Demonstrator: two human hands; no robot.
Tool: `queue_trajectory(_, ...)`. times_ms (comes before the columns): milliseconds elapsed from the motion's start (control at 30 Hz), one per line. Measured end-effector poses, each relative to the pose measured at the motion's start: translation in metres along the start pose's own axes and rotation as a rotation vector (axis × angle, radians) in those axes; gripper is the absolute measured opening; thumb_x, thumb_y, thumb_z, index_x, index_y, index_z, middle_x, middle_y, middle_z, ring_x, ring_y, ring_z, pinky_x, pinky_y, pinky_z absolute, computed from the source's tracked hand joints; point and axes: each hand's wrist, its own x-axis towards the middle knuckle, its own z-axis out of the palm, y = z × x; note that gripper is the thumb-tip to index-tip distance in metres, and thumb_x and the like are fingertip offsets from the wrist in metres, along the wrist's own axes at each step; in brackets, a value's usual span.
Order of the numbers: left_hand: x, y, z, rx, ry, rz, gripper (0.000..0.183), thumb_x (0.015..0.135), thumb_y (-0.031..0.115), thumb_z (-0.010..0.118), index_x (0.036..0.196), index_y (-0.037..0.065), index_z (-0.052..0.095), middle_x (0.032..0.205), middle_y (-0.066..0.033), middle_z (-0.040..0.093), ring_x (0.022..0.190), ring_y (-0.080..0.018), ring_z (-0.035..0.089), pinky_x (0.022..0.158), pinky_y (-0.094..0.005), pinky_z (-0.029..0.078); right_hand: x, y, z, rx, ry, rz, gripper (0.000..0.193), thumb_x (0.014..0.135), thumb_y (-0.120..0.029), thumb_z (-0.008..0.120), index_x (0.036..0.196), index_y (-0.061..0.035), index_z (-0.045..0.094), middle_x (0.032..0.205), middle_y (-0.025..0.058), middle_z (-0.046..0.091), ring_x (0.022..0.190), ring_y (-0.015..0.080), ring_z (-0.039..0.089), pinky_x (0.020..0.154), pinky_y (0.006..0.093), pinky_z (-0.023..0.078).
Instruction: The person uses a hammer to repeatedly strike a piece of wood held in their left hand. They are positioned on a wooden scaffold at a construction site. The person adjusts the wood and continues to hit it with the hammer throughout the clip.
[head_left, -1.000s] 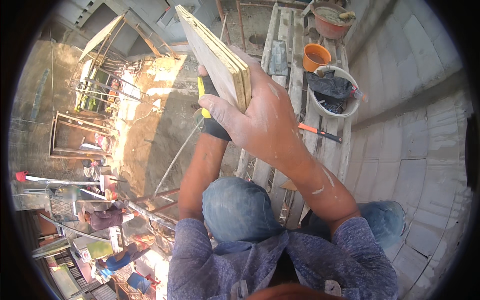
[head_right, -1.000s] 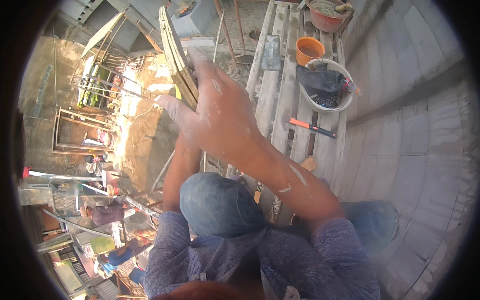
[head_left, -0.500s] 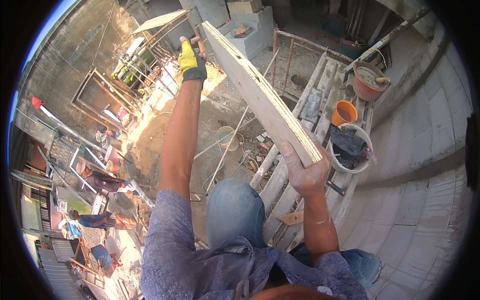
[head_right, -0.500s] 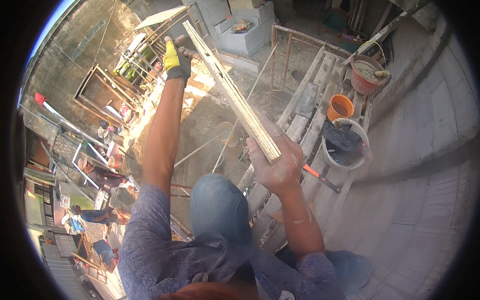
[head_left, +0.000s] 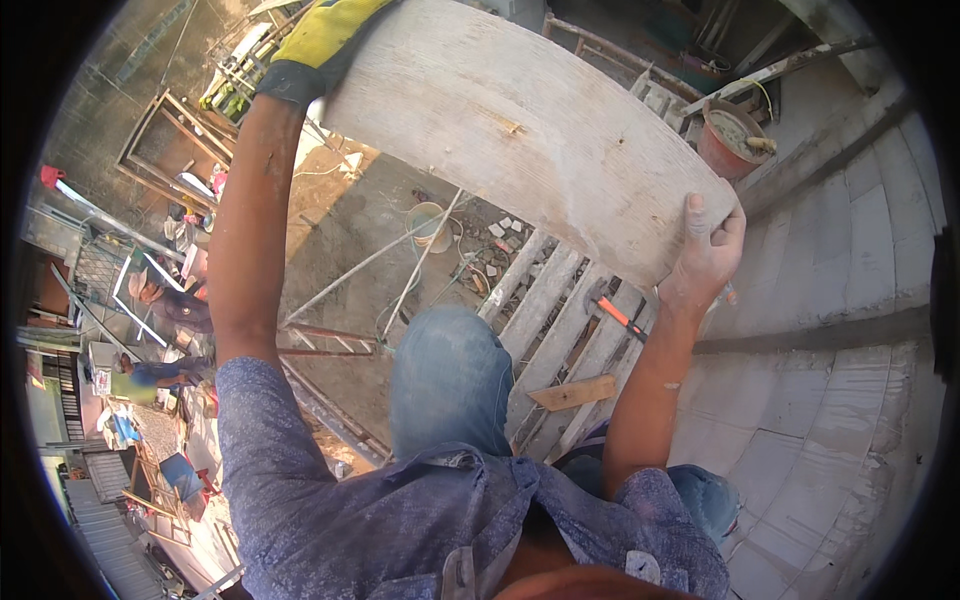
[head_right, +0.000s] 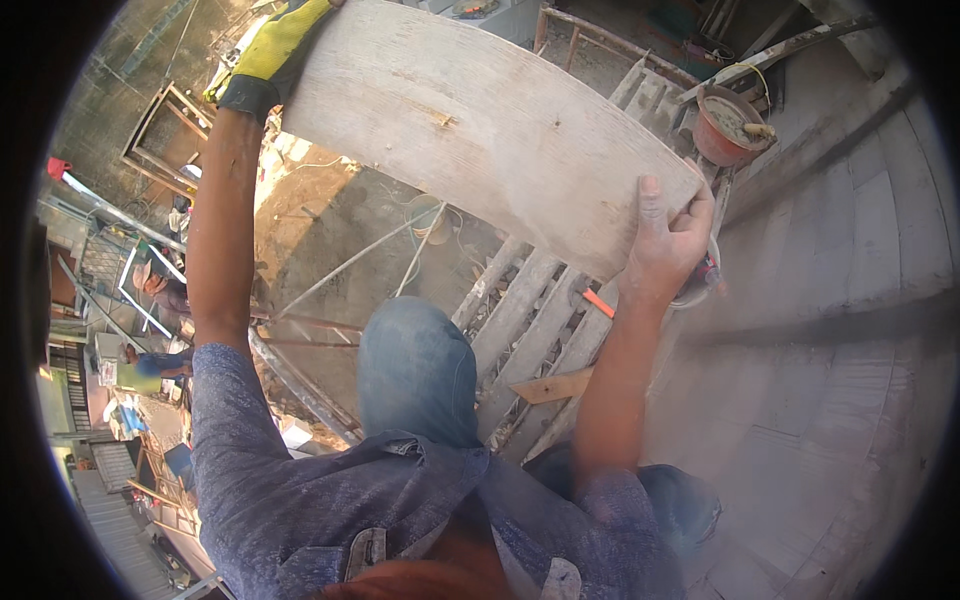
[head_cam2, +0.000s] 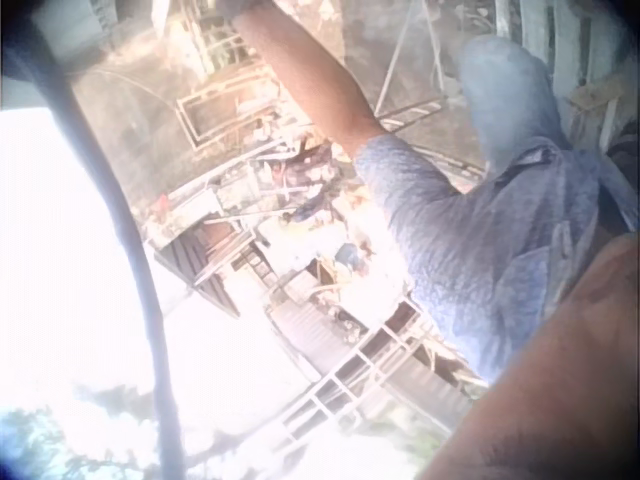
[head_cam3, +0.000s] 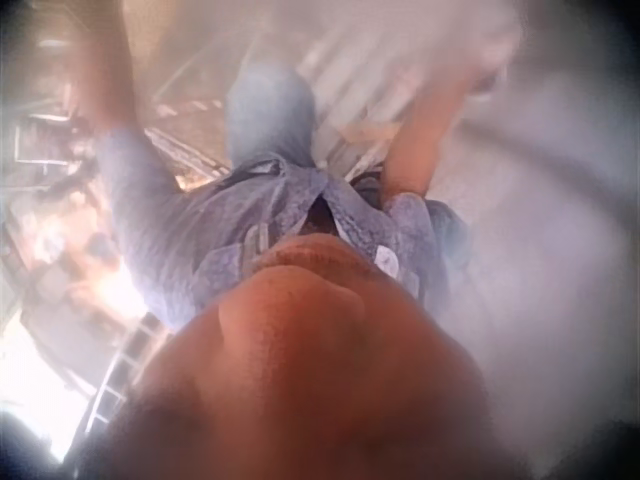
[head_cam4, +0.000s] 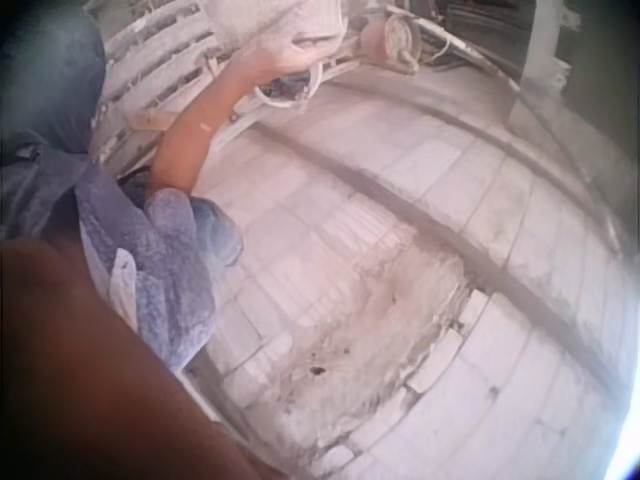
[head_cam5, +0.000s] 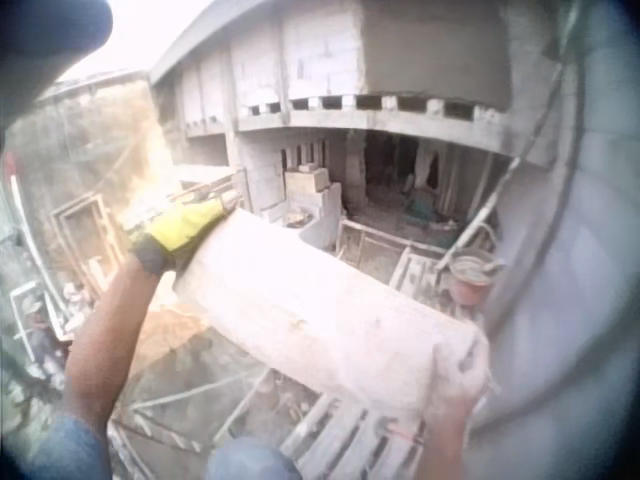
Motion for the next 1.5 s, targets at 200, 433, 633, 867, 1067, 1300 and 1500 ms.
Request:
queue_trajectory(200, -0.029, 0.004, 0.024, 0.253, 0.175, 0.037, 0.049, 0.095, 0.048, 0.068, 0.117, 0.004, 0.07, 0.101, -0.0037, 0.068, 0.092, -0.0149, 0.061, 0.084, -0.0317, 0.049, -0.034, -0.028, 0.053, -0.515, -0.282, -0.441, 0.038, 0.078, -0.023, 0.085, 0.102, -0.0025, 0.065, 0.088, 0.009, 0.063, 0.088, 0.0282, 0.06, 0.084, 0.0401, 0.046)
queue_trajectory(433, -0.083, 0.011, 0.075, 0.037, 0.307, -0.102, 0.039, 0.088, 0.042, 0.079, 0.105, 0.007, 0.072, 0.092, 0.0006, 0.064, 0.084, -0.0119, 0.055, 0.078, -0.0297, 0.045, -0.036, 0.001, 0.082, -0.537, -0.308, -0.141, 0.031, 0.084, -0.026, 0.079, 0.094, -0.0032, 0.062, 0.087, 0.0122, 0.069, 0.078, 0.0308, 0.067, 0.071, 0.0431, 0.052)
queue_trajectory(633, -0.117, 0.005, 0.093, -0.042, 0.389, -0.046, 0.041, 0.093, 0.041, 0.075, 0.112, 0.005, 0.066, 0.094, 0.0009, 0.059, 0.089, -0.0106, 0.052, 0.081, -0.0293, 0.043, -0.021, 0.008, 0.072, -0.39, -0.248, -0.134, 0.018, 0.085, -0.017, 0.076, 0.09, -0.0014, 0.067, 0.081, 0.0107, 0.07, 0.069, 0.0228, 0.068, 0.071, 0.0348, 0.054)
queue_trajectory(867, -0.137, -0.018, 0.098, -0.118, 0.523, -0.147, 0.053, 0.096, 0.053, 0.065, 0.118, 0.006, 0.063, 0.104, -0.0043, 0.057, 0.092, -0.0163, 0.053, 0.081, -0.0331, 0.046, -0.028, 0.021, 0.079, -0.527, -0.132, -0.41, 0.015, 0.083, -0.005, 0.071, 0.089, -0.0022, 0.058, 0.073, 0.0126, 0.063, 0.063, 0.0305, 0.066, 0.061, 0.0403, 0.053)
queue_trajectory(1067, -0.143, -0.004, 0.109, -0.422, 0.387, -0.295, 0.077, 0.092, 0.058, 0.068, 0.134, -0.004, 0.053, 0.128, -0.0199, 0.058, 0.114, -0.0281, 0.061, 0.097, -0.0404, 0.052, -0.022, 0.02, 0.085, -0.514, -0.086, -0.512, 0.019, 0.082, -0.001, 0.068, 0.089, -0.0022, 0.051, 0.074, 0.0152, 0.058, 0.062, 0.0352, 0.061, 0.059, 0.0445, 0.051)
queue_trajectory(1300, -0.136, -0.019, 0.112, -0.458, 0.449, -0.182, 0.072, 0.092, 0.055, 0.071, 0.133, -0.002, 0.054, 0.126, -0.0142, 0.059, 0.114, -0.0247, 0.059, 0.099, -0.039, 0.049, -0.013, 0.017, 0.076, -0.469, -0.098, -0.524, 0.015, 0.085, -0.003, 0.064, 0.092, -0.0011, 0.051, 0.073, 0.0153, 0.056, 0.062, 0.0343, 0.06, 0.059, 0.0433, 0.05)
queue_trajectory(1500, -0.133, -0.028, 0.095, -0.468, 0.489, -0.271, 0.093, 0.085, 0.064, 0.073, 0.141, -0.006, 0.047, 0.136, -0.0209, 0.056, 0.117, -0.032, 0.061, 0.095, -0.0433, 0.054, 0.012, 0.018, 0.035, -0.171, -0.137, -0.131, 0.012, 0.092, -0.011, 0.063, 0.089, -0.0028, 0.054, 0.067, 0.0125, 0.056, 0.061, 0.0274, 0.058, 0.06, 0.0382, 0.047)
